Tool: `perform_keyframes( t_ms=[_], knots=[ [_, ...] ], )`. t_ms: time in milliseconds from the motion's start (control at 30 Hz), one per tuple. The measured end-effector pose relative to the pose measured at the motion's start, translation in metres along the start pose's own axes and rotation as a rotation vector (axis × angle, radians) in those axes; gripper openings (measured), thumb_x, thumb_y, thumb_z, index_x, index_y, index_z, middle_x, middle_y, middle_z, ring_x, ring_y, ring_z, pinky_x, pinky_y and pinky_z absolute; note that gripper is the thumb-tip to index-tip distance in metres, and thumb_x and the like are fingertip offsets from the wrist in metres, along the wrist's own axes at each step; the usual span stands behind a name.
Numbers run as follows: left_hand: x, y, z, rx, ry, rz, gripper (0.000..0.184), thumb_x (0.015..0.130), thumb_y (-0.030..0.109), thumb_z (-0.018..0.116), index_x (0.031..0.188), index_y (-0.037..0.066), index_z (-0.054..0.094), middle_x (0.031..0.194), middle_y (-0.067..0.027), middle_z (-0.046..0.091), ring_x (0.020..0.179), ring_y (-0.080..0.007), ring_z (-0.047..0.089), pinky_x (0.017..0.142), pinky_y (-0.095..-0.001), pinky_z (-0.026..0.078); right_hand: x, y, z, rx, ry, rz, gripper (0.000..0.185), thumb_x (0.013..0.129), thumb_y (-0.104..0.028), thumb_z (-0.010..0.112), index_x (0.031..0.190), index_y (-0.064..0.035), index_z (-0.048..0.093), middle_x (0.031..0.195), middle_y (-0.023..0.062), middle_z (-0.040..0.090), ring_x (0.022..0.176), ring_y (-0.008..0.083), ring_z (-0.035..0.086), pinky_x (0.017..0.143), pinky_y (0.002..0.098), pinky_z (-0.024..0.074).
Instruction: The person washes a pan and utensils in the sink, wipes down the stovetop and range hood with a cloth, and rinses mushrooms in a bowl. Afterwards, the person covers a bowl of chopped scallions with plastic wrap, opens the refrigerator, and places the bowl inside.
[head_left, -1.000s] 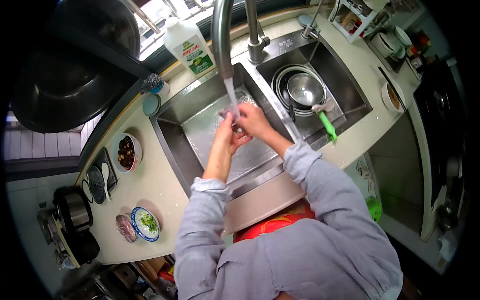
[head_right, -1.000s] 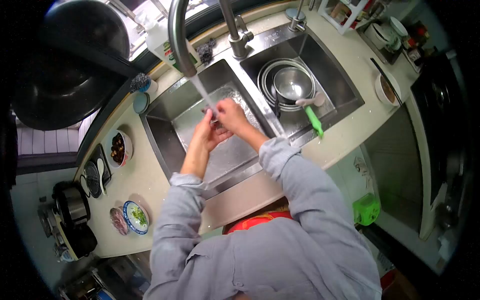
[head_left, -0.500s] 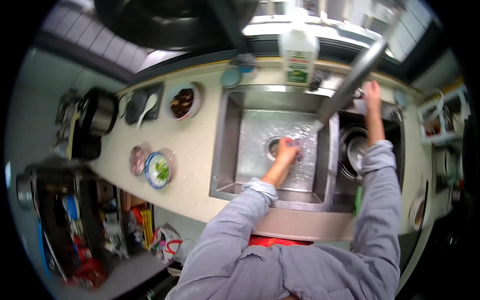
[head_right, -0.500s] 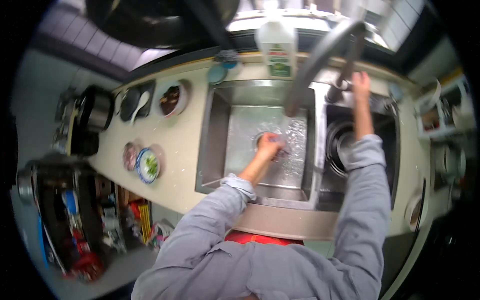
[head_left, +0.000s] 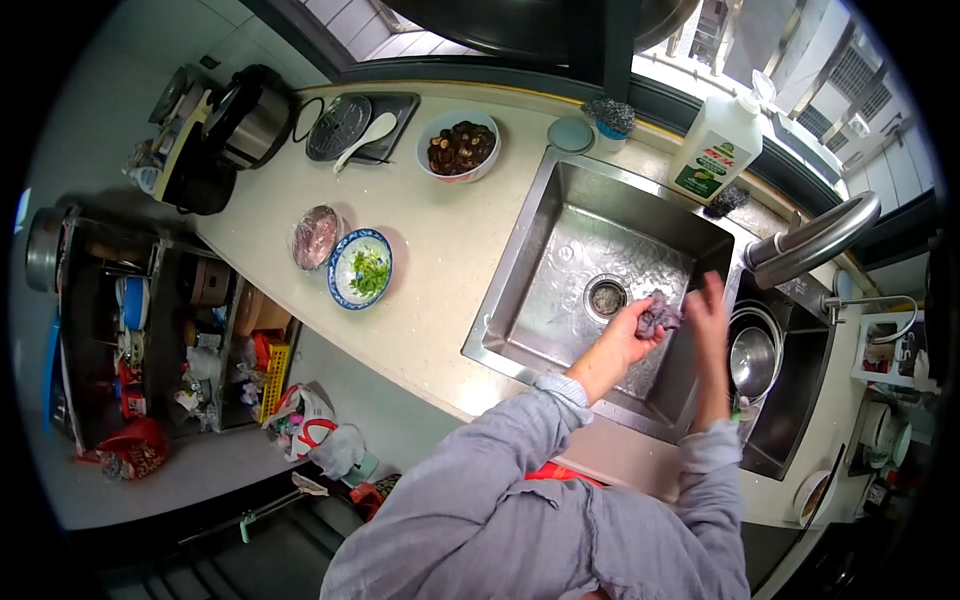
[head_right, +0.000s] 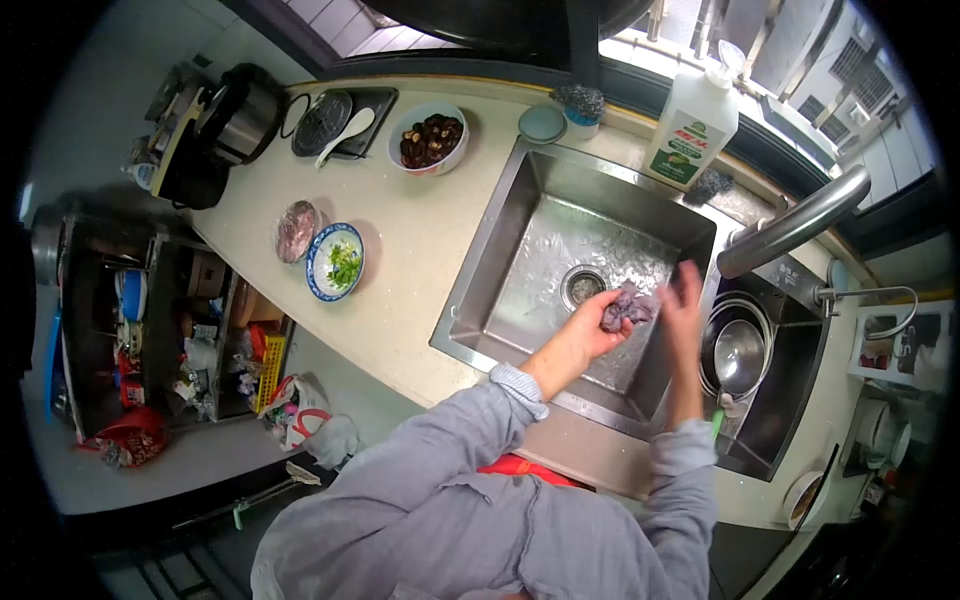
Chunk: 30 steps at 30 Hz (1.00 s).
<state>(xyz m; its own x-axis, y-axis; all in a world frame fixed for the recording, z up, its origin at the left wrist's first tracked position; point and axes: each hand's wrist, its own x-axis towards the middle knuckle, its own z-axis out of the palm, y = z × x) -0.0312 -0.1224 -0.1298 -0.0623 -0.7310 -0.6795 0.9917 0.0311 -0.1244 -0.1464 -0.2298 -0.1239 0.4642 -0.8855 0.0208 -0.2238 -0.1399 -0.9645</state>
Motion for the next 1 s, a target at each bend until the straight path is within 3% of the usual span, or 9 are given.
perform_keyframes(
  t_ms=[100, 200, 267, 400, 533, 633, 767, 800, 1000],
  knots=[
    [-0.019, -0.012, -0.002, 0.075, -0.166, -0.064, 0.023, 0.086, 0.037, 0.055, 0.097, 0.017, 0.057, 0.088, -0.0014, 0.059, 0.079, -0.0154, 0.055, 0.052, -0.0262, 0.047, -0.038, 0.009, 0.035, 1.024, -0.255, 0.522, 0.037, 0.088, -0.027, 0.053, 0.114, -0.0015, 0.051, 0.121, 0.0126, 0.051, 0.108, 0.0219, 0.052, 0.091, 0.0326, 0.0427],
    [-0.022, -0.011, -0.021, 0.293, -0.157, -0.083, 0.027, 0.079, 0.046, 0.063, 0.092, 0.023, 0.057, 0.084, 0.0026, 0.057, 0.076, -0.0101, 0.054, 0.05, -0.0257, 0.045, -0.044, -0.023, 0.044, 0.912, -0.39, 0.407, 0.022, 0.088, -0.019, 0.051, 0.102, -0.0009, 0.052, 0.114, 0.0199, 0.055, 0.104, 0.0314, 0.055, 0.086, 0.0409, 0.0468],
    [-0.05, 0.001, -0.015, 0.371, -0.171, -0.102, 0.023, 0.077, 0.033, 0.07, 0.089, 0.019, 0.056, 0.08, 0.0016, 0.057, 0.07, -0.0102, 0.054, 0.046, -0.0218, 0.041, -0.043, -0.034, 0.047, 0.738, -0.423, 0.347, 0.019, 0.084, -0.01, 0.053, 0.1, -0.0012, 0.051, 0.106, 0.0208, 0.06, 0.099, 0.0318, 0.058, 0.085, 0.041, 0.0472],
    [-0.064, 0.016, -0.031, 0.593, -0.169, -0.101, 0.019, 0.076, 0.019, 0.07, 0.084, 0.014, 0.054, 0.072, 0.001, 0.052, 0.056, -0.0091, 0.05, 0.039, -0.0179, 0.036, -0.044, -0.058, 0.058, 0.678, -0.635, 0.42, 0.043, 0.08, -0.006, 0.058, 0.122, 0.0022, 0.047, 0.108, 0.0175, 0.059, 0.091, 0.0213, 0.061, 0.08, 0.0328, 0.0495],
    [-0.064, 0.034, -0.041, 0.814, -0.13, -0.181, 0.02, 0.072, 0.011, 0.068, 0.074, 0.013, 0.048, 0.059, 0.0029, 0.045, 0.047, -0.0063, 0.043, 0.032, -0.0193, 0.024, -0.046, -0.054, 0.081, 0.57, -0.632, 0.413, 0.037, 0.081, 0.001, 0.051, 0.117, 0.001, 0.053, 0.086, 0.0059, 0.058, 0.068, 0.0112, 0.054, 0.062, 0.0223, 0.0456],
    [-0.06, 0.028, -0.049, 0.976, 0.029, 0.002, 0.02, 0.068, 0.01, 0.066, 0.07, 0.013, 0.047, 0.055, 0.0035, 0.042, 0.043, -0.0047, 0.04, 0.033, -0.0189, 0.018, -0.044, -0.045, 0.097, 0.482, -0.625, 0.478, 0.036, 0.079, 0.004, 0.046, 0.115, 0.0015, 0.055, 0.075, 0.0015, 0.053, 0.057, 0.007, 0.046, 0.052, 0.0191, 0.0393],
    [-0.06, 0.017, -0.044, 1.486, 0.112, 0.602, 0.02, 0.068, 0.016, 0.064, 0.08, 0.002, 0.057, 0.062, -0.0109, 0.059, 0.059, -0.0197, 0.059, 0.051, -0.0324, 0.046, -0.043, -0.045, 0.109, 0.417, -0.481, 0.55, 0.033, 0.083, 0.002, 0.041, 0.113, -0.0002, 0.056, 0.064, -0.0025, 0.046, 0.047, 0.0044, 0.037, 0.042, 0.0184, 0.0308],
    [-0.062, 0.018, -0.041, 1.615, 0.18, 0.561, 0.029, 0.07, 0.023, 0.062, 0.086, -0.001, 0.058, 0.074, -0.019, 0.063, 0.074, -0.0293, 0.063, 0.069, -0.0387, 0.048, -0.042, -0.045, 0.11, 0.431, -0.43, 0.562, 0.032, 0.084, 0.0, 0.041, 0.112, -0.0007, 0.056, 0.062, -0.0027, 0.045, 0.045, 0.0044, 0.036, 0.041, 0.0185, 0.03],
    [-0.057, 0.015, -0.038, 2.011, 0.397, 0.774, 0.02, 0.076, 0.021, 0.055, 0.079, 0.002, 0.06, 0.075, -0.0231, 0.062, 0.075, -0.0383, 0.062, 0.066, -0.0462, 0.048, -0.037, -0.042, 0.112, 0.534, -0.108, 0.627, 0.023, 0.086, -0.003, 0.039, 0.098, -0.0048, 0.059, 0.057, -0.0008, 0.044, 0.037, 0.0063, 0.032, 0.032, 0.0222, 0.0257]
  ],
)
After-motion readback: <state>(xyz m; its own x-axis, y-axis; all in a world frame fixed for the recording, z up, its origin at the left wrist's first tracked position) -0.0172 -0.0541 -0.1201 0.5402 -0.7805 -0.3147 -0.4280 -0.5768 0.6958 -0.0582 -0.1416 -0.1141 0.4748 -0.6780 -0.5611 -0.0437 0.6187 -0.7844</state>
